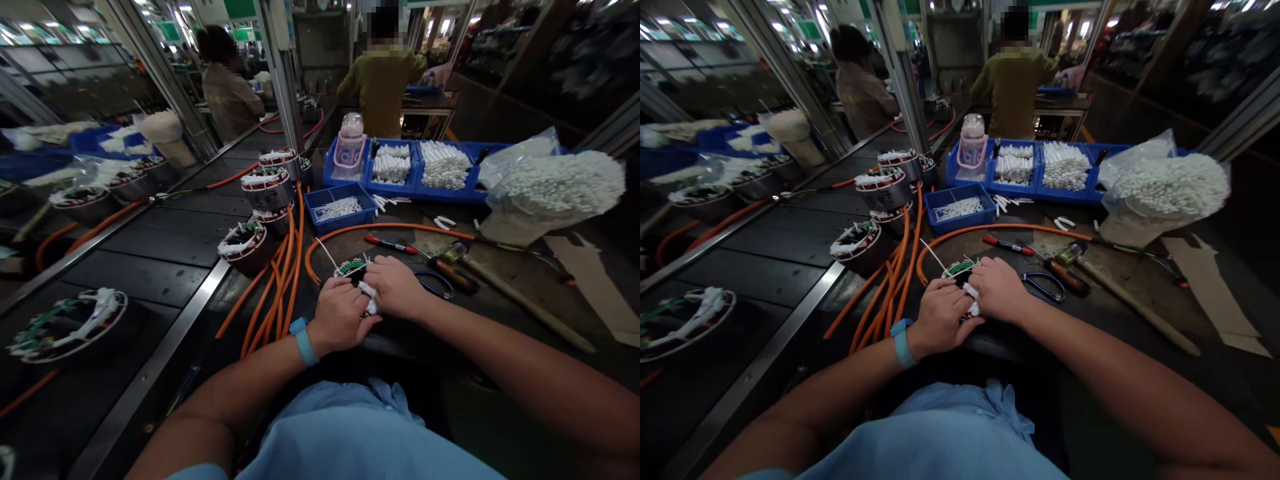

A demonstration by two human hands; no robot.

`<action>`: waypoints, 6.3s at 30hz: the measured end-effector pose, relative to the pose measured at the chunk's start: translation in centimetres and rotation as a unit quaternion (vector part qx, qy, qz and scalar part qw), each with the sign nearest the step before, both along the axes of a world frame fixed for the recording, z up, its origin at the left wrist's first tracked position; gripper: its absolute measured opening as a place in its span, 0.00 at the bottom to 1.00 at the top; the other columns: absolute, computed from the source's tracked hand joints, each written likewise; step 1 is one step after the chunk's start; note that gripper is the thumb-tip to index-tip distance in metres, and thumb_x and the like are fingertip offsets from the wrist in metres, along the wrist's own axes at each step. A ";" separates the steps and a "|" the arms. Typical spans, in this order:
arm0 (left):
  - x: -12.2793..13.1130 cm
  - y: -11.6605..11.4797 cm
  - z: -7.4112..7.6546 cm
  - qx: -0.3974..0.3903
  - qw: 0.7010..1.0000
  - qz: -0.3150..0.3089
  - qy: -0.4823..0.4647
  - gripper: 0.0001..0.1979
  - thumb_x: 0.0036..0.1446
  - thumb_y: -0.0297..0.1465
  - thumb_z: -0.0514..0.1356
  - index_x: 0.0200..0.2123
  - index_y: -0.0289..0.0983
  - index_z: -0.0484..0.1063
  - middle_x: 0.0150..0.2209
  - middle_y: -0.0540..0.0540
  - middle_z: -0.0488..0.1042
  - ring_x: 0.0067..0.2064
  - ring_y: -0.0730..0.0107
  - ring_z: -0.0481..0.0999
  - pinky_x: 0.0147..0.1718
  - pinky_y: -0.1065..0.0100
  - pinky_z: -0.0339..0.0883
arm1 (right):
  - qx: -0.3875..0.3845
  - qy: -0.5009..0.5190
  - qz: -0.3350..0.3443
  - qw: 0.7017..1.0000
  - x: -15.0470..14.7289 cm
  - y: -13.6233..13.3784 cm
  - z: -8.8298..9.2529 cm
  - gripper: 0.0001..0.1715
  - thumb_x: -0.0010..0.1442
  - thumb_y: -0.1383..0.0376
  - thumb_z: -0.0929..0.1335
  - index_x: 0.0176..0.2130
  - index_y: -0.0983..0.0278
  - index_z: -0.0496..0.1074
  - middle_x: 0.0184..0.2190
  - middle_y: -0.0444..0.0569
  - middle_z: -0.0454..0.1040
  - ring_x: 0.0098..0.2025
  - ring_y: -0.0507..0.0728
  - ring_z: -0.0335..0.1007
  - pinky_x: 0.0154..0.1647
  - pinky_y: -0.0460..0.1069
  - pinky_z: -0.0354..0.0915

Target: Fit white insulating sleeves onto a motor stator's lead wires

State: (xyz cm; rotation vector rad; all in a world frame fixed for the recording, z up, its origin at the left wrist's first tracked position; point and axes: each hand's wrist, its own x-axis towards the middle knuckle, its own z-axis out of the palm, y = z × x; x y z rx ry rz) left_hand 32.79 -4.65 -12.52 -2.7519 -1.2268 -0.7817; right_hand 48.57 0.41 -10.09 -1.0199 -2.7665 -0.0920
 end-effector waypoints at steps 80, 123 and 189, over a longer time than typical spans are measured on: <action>-1.7 5.1 5.0 -0.177 0.943 0.039 -0.279 0.06 0.53 0.31 0.60 0.30 0.36 0.76 0.36 0.47 0.77 0.40 0.69 0.74 0.45 0.65 0.65 | 0.065 -0.225 -0.107 0.966 8.4 -0.2 0.1 0.17 0.62 0.70 0.55 0.44 0.68 0.68 0.31 0.55 0.72 0.33 0.59 0.66 0.25 0.49 0.44; -7.2 4.0 7.0 -0.437 0.866 0.010 -0.242 0.14 0.54 0.34 0.57 0.40 0.32 0.72 0.28 0.48 0.75 0.24 0.76 0.71 0.25 0.74 0.65 | 0.019 -0.237 -0.025 0.971 8.4 -0.4 3.3 0.17 0.59 0.71 0.57 0.46 0.65 0.67 0.31 0.53 0.73 0.33 0.59 0.67 0.28 0.49 0.51; 0.7 -1.7 0.6 -0.031 0.993 -0.033 0.111 0.28 0.59 0.42 0.53 0.56 0.29 0.59 0.38 0.40 0.73 0.36 0.62 0.71 0.34 0.61 0.62 | -0.137 -0.199 -0.362 0.900 21.5 12.4 -2.8 0.22 0.60 0.69 0.58 0.53 0.66 0.65 0.47 0.62 0.68 0.45 0.62 0.64 0.37 0.52 0.55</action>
